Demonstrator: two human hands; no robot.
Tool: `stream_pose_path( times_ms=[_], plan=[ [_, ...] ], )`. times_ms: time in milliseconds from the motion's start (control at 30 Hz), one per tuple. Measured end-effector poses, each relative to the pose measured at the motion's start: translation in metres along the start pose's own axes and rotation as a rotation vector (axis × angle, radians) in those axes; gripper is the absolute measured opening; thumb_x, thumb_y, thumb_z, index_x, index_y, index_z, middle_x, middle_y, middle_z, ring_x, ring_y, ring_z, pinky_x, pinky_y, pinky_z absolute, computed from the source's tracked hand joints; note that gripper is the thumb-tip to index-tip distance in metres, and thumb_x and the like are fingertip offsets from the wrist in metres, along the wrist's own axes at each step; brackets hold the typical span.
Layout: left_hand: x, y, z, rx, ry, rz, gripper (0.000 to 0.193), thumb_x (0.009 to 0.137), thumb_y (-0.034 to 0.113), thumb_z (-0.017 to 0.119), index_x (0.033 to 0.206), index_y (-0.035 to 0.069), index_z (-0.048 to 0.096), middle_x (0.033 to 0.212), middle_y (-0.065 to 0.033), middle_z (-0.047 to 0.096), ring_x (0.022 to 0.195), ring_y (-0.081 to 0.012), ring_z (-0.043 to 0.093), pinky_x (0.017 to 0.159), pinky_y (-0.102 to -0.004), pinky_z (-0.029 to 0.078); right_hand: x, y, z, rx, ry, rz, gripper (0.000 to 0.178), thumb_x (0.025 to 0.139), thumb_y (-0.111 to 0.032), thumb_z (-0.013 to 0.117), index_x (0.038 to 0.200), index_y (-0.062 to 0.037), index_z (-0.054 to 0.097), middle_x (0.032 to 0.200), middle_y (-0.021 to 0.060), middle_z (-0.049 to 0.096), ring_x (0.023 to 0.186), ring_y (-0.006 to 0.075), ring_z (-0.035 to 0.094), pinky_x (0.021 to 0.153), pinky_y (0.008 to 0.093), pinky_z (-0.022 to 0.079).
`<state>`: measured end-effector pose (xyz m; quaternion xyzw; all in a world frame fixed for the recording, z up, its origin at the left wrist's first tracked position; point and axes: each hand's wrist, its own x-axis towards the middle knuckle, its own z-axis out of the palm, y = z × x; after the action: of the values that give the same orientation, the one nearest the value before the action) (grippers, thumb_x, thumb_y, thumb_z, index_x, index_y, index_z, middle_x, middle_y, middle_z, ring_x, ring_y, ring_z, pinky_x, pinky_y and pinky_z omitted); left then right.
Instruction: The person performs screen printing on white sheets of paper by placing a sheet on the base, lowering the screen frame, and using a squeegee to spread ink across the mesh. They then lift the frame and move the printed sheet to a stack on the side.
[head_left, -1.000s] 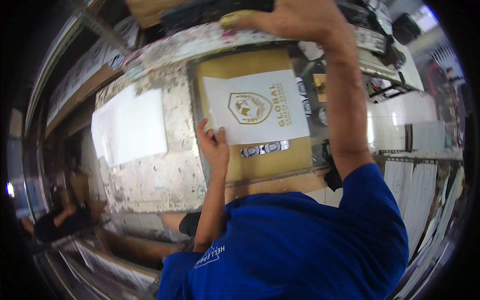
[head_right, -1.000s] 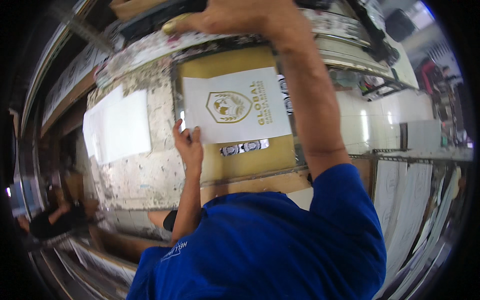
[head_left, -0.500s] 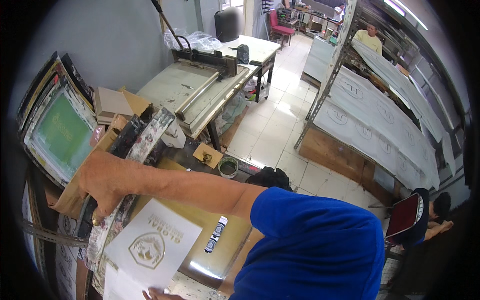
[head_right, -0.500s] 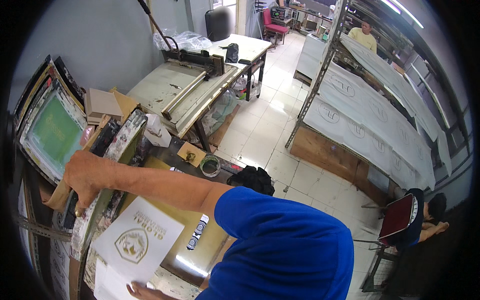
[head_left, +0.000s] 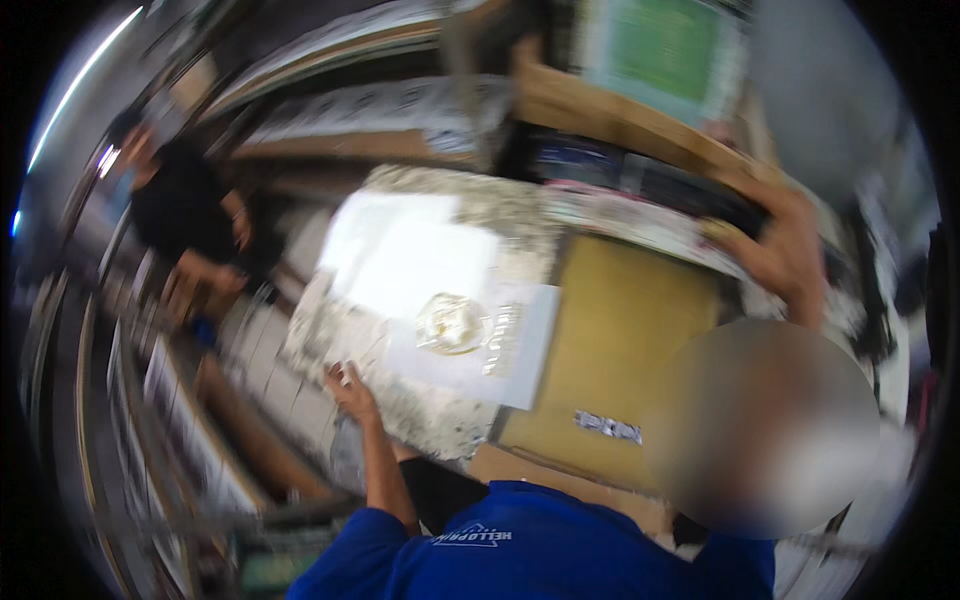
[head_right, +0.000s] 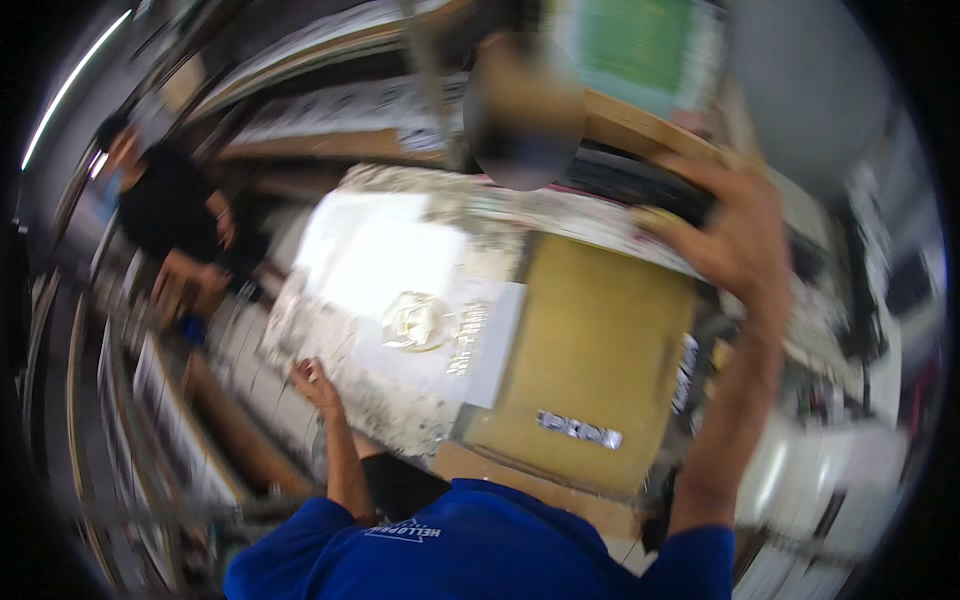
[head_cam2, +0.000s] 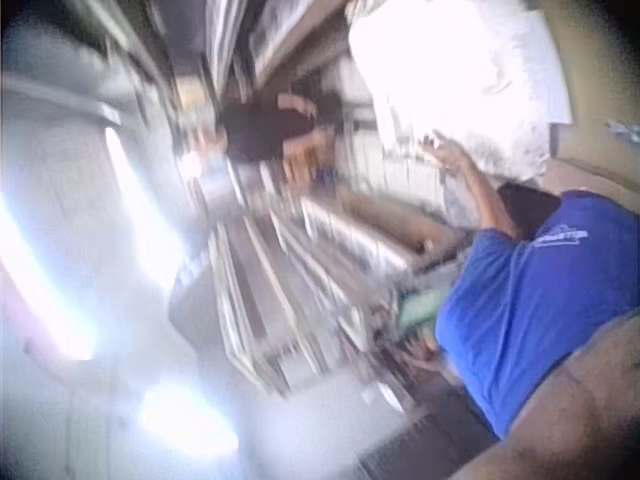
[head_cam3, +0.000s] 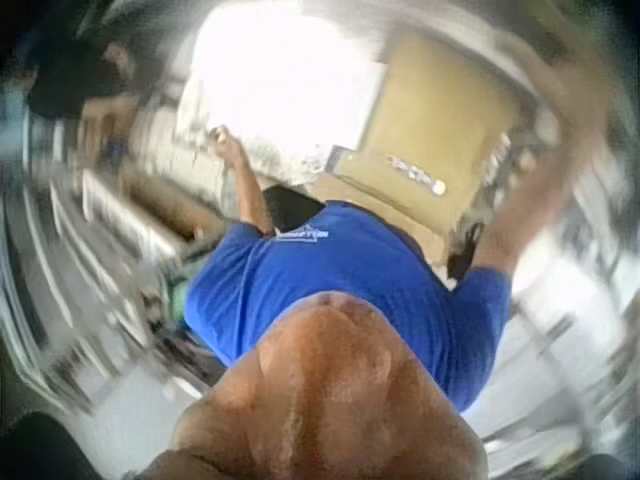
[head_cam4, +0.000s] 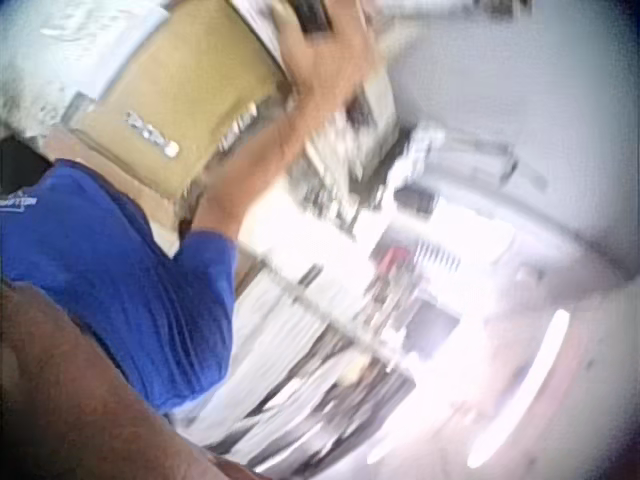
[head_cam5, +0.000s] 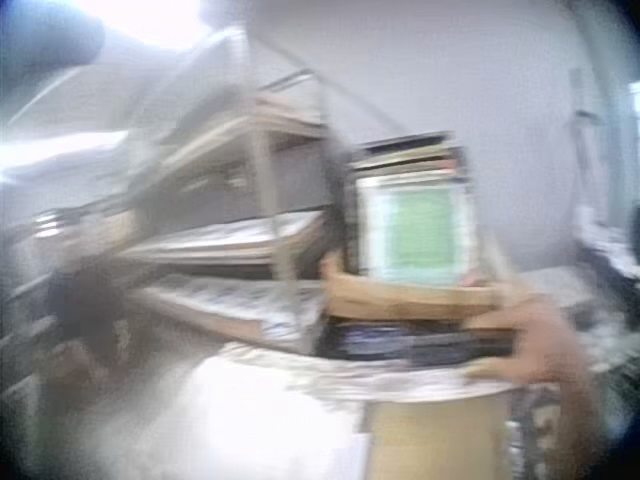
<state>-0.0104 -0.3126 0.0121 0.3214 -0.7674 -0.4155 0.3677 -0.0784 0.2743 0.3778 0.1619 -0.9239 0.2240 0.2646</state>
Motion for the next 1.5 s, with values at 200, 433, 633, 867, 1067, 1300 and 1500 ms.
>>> stream_pose_path(
  times_ms=[200,433,633,867,1067,1300,1500],
  plan=[
    [-0.094,-0.074,-0.122,0.578,0.092,-0.159,0.098,0.079,0.048,0.081,0.149,-0.008,0.040,0.140,-0.0332,0.054,0.132,-0.0466,0.051,0.113,-0.0495,0.039,-0.017,0.014,-0.003,-0.094,-0.069,0.060,0.059,0.078,-0.025,0.082,0.129,0.0011,0.068,0.122,0.0225,0.070,0.114,0.0304,0.067,0.101,0.0398,0.049],
    [-0.140,-0.072,-0.147,0.145,-0.197,-0.590,0.103,0.079,0.054,0.083,0.152,-0.005,0.040,0.146,-0.0282,0.054,0.134,-0.0403,0.054,0.113,-0.0419,0.041,-0.019,0.046,-0.005,-0.080,-0.186,0.059,0.052,0.097,-0.026,0.068,0.139,0.0043,0.060,0.141,0.0223,0.060,0.134,0.0313,0.054,0.114,0.0434,0.038],
    [-0.124,-0.129,-0.166,-0.879,-0.217,-0.886,0.067,0.091,0.042,0.074,0.137,-0.003,0.057,0.129,-0.0166,0.066,0.114,-0.0289,0.065,0.100,-0.0385,0.051,-0.014,0.043,0.003,-0.022,-0.153,0.102,0.070,0.094,-0.047,0.068,0.140,0.0047,0.059,0.136,0.0259,0.063,0.127,0.0342,0.059,0.112,0.0472,0.041],
    [-0.158,-0.182,-0.169,-0.974,-0.261,-1.090,0.058,0.092,0.038,0.072,0.132,-0.004,0.061,0.122,-0.0168,0.068,0.108,-0.0283,0.066,0.094,-0.0389,0.053,-0.024,0.041,-0.002,-0.046,-0.129,0.112,0.066,0.093,-0.040,0.073,0.138,0.0063,0.060,0.132,0.0232,0.066,0.125,0.0311,0.061,0.109,0.0429,0.043],
    [-0.191,-0.220,-0.190,-0.778,-0.252,-1.217,0.051,0.094,0.034,0.071,0.128,-0.004,0.064,0.116,-0.0171,0.070,0.102,-0.0279,0.068,0.089,-0.0392,0.055,-0.014,0.020,-0.003,0.019,-0.174,0.122,0.061,0.087,-0.031,0.077,0.132,0.0070,0.063,0.132,0.0221,0.066,0.125,0.0280,0.061,0.109,0.0390,0.043],
    [-0.134,-0.086,-0.125,0.138,0.123,-0.297,0.026,0.097,0.014,0.066,0.110,-0.008,0.072,0.104,-0.0175,0.075,0.088,-0.0228,0.070,0.077,-0.0346,0.055,-0.021,0.004,-0.008,-0.094,-0.050,0.122,0.060,0.069,-0.018,0.081,0.126,-0.0019,0.071,0.113,0.0217,0.074,0.109,0.0258,0.069,0.098,0.0385,0.051],
    [-0.059,0.011,-0.009,-0.057,-0.272,0.183,0.029,0.093,0.004,0.069,0.122,0.000,0.069,0.120,-0.0155,0.072,0.106,-0.0266,0.069,0.087,-0.0351,0.055,-0.011,-0.002,0.000,0.128,-0.070,0.147,0.057,0.071,-0.014,0.081,0.125,-0.0002,0.070,0.106,0.0197,0.076,0.098,0.0231,0.071,0.095,0.0355,0.052]
  ],
)
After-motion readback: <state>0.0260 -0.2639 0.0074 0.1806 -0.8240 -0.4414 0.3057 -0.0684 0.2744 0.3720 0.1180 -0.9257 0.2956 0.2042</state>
